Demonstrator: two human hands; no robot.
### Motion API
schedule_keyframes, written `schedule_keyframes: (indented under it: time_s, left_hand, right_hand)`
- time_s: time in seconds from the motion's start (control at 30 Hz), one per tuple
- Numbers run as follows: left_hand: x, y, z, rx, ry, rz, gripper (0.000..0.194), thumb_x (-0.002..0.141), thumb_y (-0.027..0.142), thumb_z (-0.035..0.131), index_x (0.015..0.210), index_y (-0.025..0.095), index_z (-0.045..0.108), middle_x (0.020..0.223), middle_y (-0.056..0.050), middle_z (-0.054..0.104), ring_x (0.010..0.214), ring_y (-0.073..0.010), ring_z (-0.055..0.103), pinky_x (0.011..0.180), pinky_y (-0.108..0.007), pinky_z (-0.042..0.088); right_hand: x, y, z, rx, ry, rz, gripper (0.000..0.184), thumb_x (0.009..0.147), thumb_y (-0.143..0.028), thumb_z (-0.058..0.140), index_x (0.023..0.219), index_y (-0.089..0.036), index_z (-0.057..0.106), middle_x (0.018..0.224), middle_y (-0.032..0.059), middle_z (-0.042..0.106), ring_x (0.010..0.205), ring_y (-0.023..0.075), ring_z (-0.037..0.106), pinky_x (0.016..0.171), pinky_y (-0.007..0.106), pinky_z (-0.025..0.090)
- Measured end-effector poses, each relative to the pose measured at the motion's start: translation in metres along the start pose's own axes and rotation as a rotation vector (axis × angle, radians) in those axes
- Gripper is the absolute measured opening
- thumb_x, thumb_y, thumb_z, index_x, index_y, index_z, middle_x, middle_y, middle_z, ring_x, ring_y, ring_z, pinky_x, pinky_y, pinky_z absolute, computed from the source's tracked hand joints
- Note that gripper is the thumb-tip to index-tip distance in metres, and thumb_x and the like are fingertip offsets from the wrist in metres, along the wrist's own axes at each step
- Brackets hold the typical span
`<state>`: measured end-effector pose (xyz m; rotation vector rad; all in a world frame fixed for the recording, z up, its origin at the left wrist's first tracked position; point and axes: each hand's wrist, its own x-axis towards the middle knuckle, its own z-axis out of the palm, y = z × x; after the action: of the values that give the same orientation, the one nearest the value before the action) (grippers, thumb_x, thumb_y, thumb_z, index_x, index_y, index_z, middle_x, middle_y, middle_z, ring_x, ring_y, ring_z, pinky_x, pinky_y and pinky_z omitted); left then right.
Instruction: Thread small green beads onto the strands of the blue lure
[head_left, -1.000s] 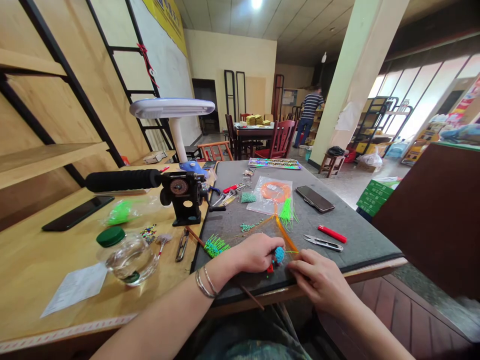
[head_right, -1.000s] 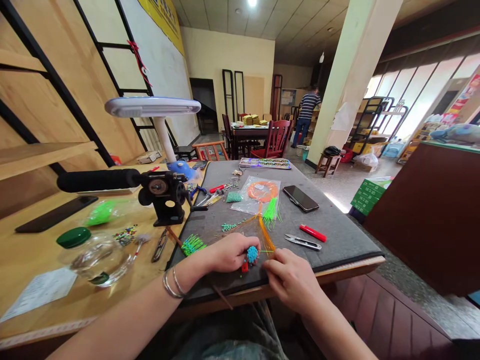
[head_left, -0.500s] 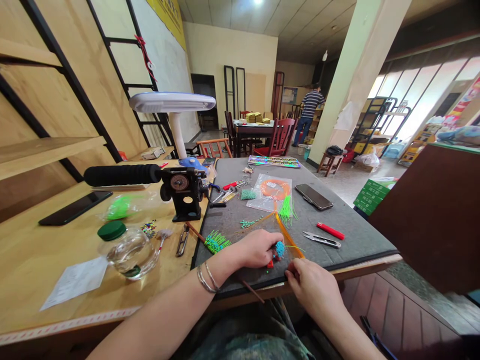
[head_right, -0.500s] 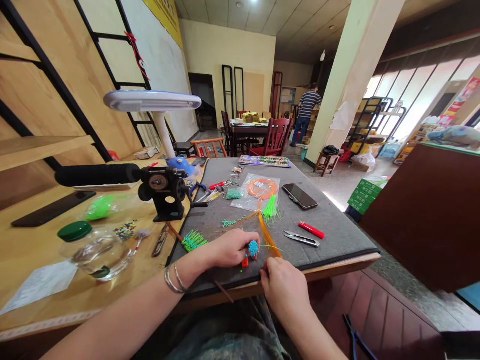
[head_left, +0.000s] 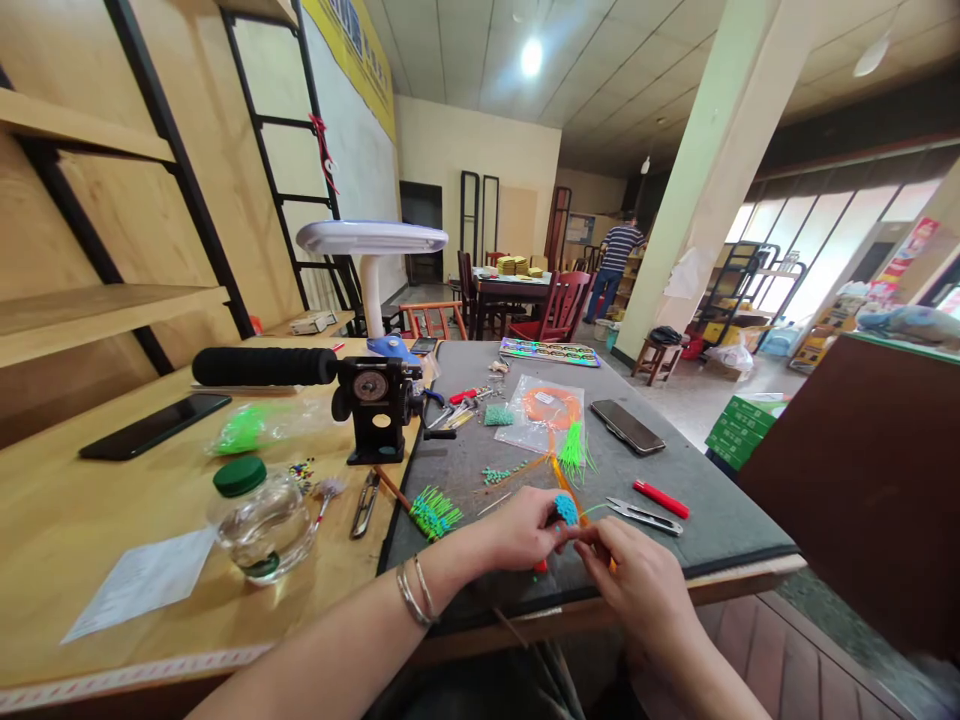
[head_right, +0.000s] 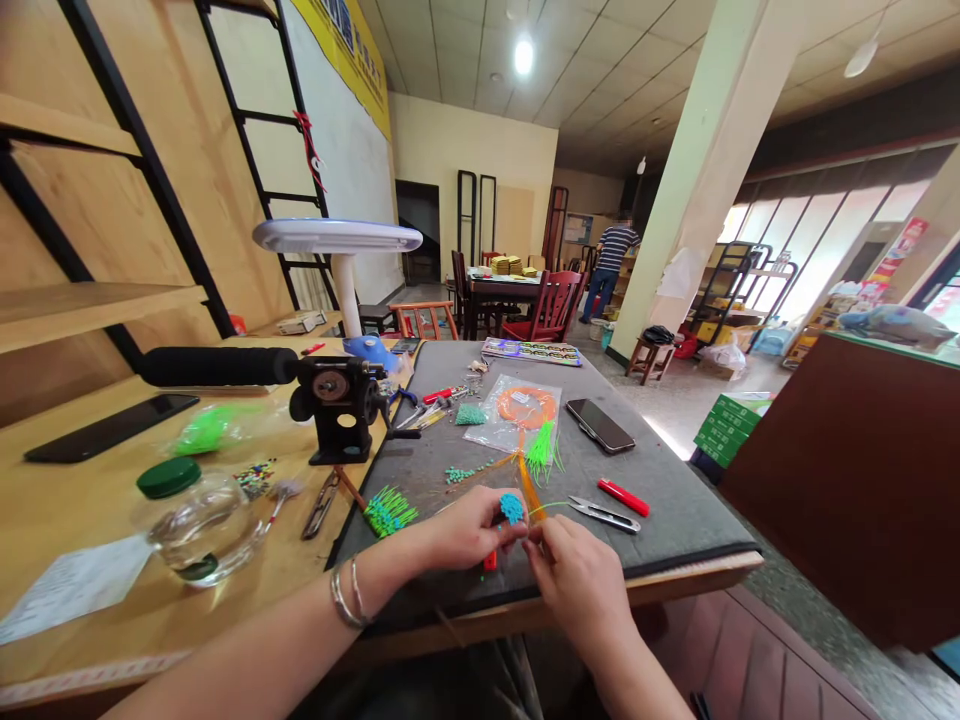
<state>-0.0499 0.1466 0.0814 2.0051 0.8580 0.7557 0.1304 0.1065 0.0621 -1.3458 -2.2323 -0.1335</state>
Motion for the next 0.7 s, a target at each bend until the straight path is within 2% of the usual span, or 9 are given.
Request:
schedule_keyframes:
  time_s: [0.1, 0.2, 0.33, 0.43, 0.57, 0.7]
  left_hand:
    - [0.005, -0.003, -0.001, -0.204, 0.059, -0.042, 0.022, 0.079, 0.032, 0.059, 0.064, 0.016, 0.052, 0.054, 0.003, 0.05, 0.053, -0.0097, 0.045, 0.054, -0.022, 0.035]
    - [0.009, -0.004, -0.005, -0.441, 0.176, -0.146, 0.031, 0.072, 0.042, 0.065, 0.067, 0.017, 0.049, 0.054, 0.004, 0.049, 0.05, -0.0076, 0.043, 0.051, -0.021, 0.033]
    - [0.011, -0.003, -0.012, -0.69, 0.294, -0.272, 0.041, 0.063, 0.048, 0.072, 0.068, 0.017, 0.045, 0.055, 0.006, 0.049, 0.044, -0.0032, 0.034, 0.043, -0.018, 0.02]
    - [0.013, -0.006, -0.018, -0.877, 0.344, -0.294, 0.047, 0.055, 0.046, 0.078, 0.068, 0.018, 0.042, 0.056, 0.007, 0.048, 0.043, -0.0017, 0.033, 0.042, -0.017, 0.012]
    - [0.017, -0.01, -0.023, -1.082, 0.392, -0.293, 0.049, 0.052, 0.036, 0.082, 0.068, 0.018, 0.039, 0.055, 0.007, 0.048, 0.042, -0.0009, 0.034, 0.043, -0.016, 0.008]
    - [0.018, -0.011, -0.023, -1.168, 0.426, -0.284, 0.047, 0.051, 0.031, 0.083, 0.069, 0.017, 0.041, 0.054, 0.007, 0.048, 0.042, -0.0008, 0.035, 0.043, -0.016, 0.006]
  right_hand:
    - [0.007, 0.012, -0.003, -0.009, 0.011, -0.002, 0.022, 0.089, -0.032, 0.045, 0.076, -0.022, 0.06, 0.069, 0.0009, 0.066, 0.061, 0.0144, 0.061, 0.055, 0.022, 0.038]
    - [0.012, 0.034, -0.006, -0.013, 0.052, 0.064, 0.024, 0.088, -0.037, 0.045, 0.076, -0.023, 0.061, 0.068, 0.001, 0.067, 0.062, 0.0151, 0.062, 0.054, 0.023, 0.038]
    - [0.02, 0.068, -0.01, 0.012, 0.133, 0.254, 0.027, 0.085, -0.044, 0.047, 0.072, -0.024, 0.062, 0.065, 0.0004, 0.068, 0.059, 0.0164, 0.062, 0.052, 0.024, 0.038]
    - [0.027, 0.079, -0.009, 0.098, 0.201, 0.393, 0.028, 0.081, -0.047, 0.05, 0.072, -0.024, 0.062, 0.064, 0.0008, 0.067, 0.058, 0.0179, 0.061, 0.05, 0.025, 0.038]
    - [0.039, 0.059, 0.001, 0.491, 0.245, 0.422, 0.033, 0.072, -0.053, 0.058, 0.068, -0.02, 0.064, 0.059, 0.0014, 0.064, 0.056, 0.0173, 0.057, 0.052, 0.026, 0.041]
    - [0.056, 0.021, 0.015, 0.978, 0.155, 0.507, 0.039, 0.062, -0.054, 0.069, 0.072, -0.017, 0.07, 0.057, 0.0001, 0.062, 0.05, 0.0135, 0.051, 0.042, 0.022, 0.038]
